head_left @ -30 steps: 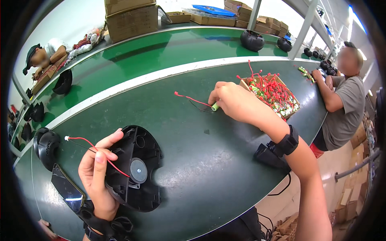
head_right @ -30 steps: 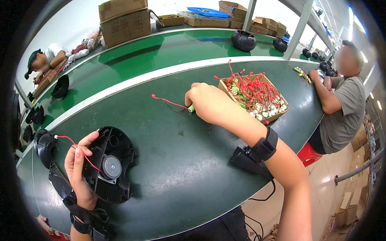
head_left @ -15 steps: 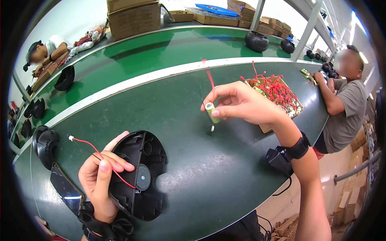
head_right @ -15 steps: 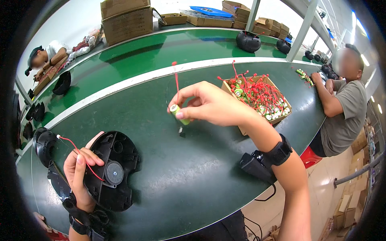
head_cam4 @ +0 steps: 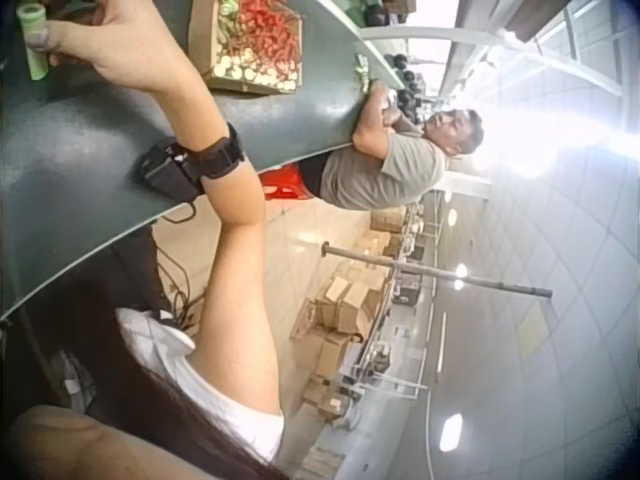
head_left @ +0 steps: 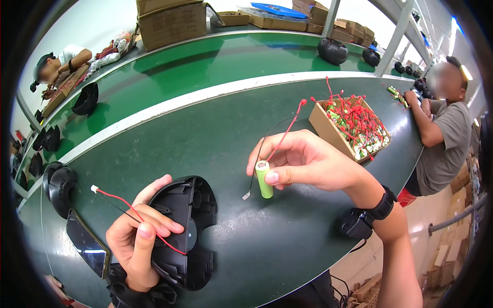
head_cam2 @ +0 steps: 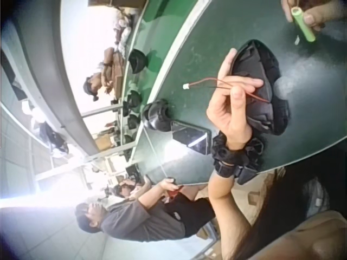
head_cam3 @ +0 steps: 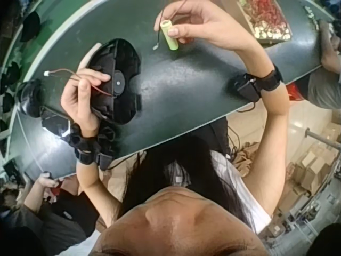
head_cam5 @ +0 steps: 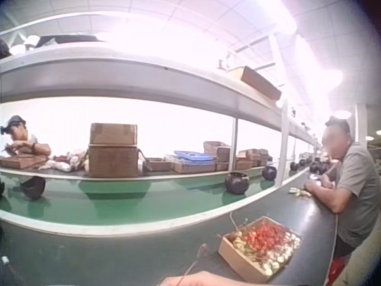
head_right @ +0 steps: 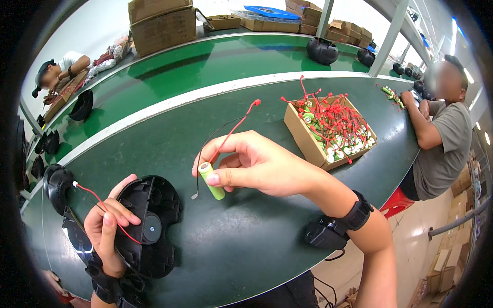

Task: The person is assembling a round plastic electronic device, inserting batteries and connecting wires.

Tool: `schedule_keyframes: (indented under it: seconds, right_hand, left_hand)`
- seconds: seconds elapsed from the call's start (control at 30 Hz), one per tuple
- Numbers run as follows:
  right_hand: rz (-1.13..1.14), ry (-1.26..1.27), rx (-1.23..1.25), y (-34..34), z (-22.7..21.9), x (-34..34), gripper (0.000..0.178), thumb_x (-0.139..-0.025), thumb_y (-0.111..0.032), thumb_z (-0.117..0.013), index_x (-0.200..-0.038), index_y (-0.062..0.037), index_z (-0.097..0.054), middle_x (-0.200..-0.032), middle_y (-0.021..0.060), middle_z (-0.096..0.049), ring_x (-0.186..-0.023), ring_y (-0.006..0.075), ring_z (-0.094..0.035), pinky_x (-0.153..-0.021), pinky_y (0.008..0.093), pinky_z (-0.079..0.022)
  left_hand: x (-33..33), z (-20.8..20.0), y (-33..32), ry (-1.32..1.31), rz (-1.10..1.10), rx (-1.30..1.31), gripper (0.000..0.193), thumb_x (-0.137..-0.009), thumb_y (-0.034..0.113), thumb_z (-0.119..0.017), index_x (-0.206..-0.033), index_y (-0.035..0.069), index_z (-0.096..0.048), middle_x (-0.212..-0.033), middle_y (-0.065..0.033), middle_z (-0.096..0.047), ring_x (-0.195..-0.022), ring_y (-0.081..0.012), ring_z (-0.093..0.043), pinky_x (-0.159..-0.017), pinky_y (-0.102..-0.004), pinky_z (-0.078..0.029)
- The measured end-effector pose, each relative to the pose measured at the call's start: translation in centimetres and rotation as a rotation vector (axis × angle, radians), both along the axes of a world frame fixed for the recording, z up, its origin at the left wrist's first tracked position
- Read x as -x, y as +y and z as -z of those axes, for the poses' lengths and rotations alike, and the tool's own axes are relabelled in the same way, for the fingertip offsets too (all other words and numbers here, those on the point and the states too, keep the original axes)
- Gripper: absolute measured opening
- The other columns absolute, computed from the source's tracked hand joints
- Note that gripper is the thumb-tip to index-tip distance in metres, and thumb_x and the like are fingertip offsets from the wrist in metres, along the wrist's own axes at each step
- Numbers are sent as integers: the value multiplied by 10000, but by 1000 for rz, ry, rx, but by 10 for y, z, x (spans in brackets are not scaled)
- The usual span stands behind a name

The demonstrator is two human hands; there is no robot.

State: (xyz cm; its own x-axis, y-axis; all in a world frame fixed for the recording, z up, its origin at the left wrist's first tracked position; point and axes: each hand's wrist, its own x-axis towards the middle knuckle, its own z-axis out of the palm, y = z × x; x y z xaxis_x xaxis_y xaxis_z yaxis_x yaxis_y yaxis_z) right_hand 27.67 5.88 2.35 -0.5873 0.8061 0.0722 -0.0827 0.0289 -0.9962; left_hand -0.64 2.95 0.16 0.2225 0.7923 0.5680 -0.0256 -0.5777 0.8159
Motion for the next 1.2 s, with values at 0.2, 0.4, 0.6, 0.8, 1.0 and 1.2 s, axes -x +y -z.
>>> schedule_keyframes:
  seconds: [0.2,0.4,0.6,0.8,1.0,1.2]
  right_hand:
    - [-38,12,-228,6,8,-5,97,-895,-81,-594,-977,-32,-580,-1094,66,-613,-817,97,-535,-743,256,-467]
    - [-8,39,-212,2,4,-6,198,-890,-78,-601,-1082,-38,-582,-1086,58,-615,-824,96,-535,-749,257,-463]
    - [204,229,-44,6,-6,-18,587,-896,-164,-618,-1390,-18,-338,-1046,87,-619,-760,85,-528,-678,216,-436]
    - [322,280,-67,3,-14,-30,555,-897,-159,-614,-1376,-20,-371,-1090,111,-625,-743,69,-525,-690,197,-449]
    - [390,182,-156,4,-16,-30,537,-886,-148,-626,-1347,-6,-389,-1044,95,-641,-766,83,-544,-718,220,-464]
    - [610,-142,-460,31,-12,-40,348,-874,-124,-621,-1178,20,-532,-891,69,-641,-803,123,-592,-749,269,-480]
  left_hand:
    - [0,-1,-1,-4,20,27,275,-919,168,-487,-684,29,-524,-626,-118,-598,-736,-248,-636,-1026,-624,-285]
    - [-1,-2,-1,1,31,21,289,-922,186,-500,-684,25,-527,-636,-129,-612,-842,-308,-632,-1028,-616,-277]
    - [1,-2,-2,11,40,41,275,-914,165,-497,-683,21,-533,-639,-133,-620,-832,-317,-635,-1022,-616,-285]
    - [-5,1,-2,-23,7,-9,271,-905,150,-498,-672,19,-537,-624,-132,-618,-803,-307,-637,-1018,-618,-292]
    - [-5,1,-2,-10,13,-19,274,-902,153,-507,-663,21,-537,-629,-136,-626,-795,-300,-640,-1017,-614,-296]
    - [-7,0,-3,-14,-4,-33,274,-899,156,-515,-660,24,-539,-630,-136,-628,-804,-303,-640,-1017,-612,-298]
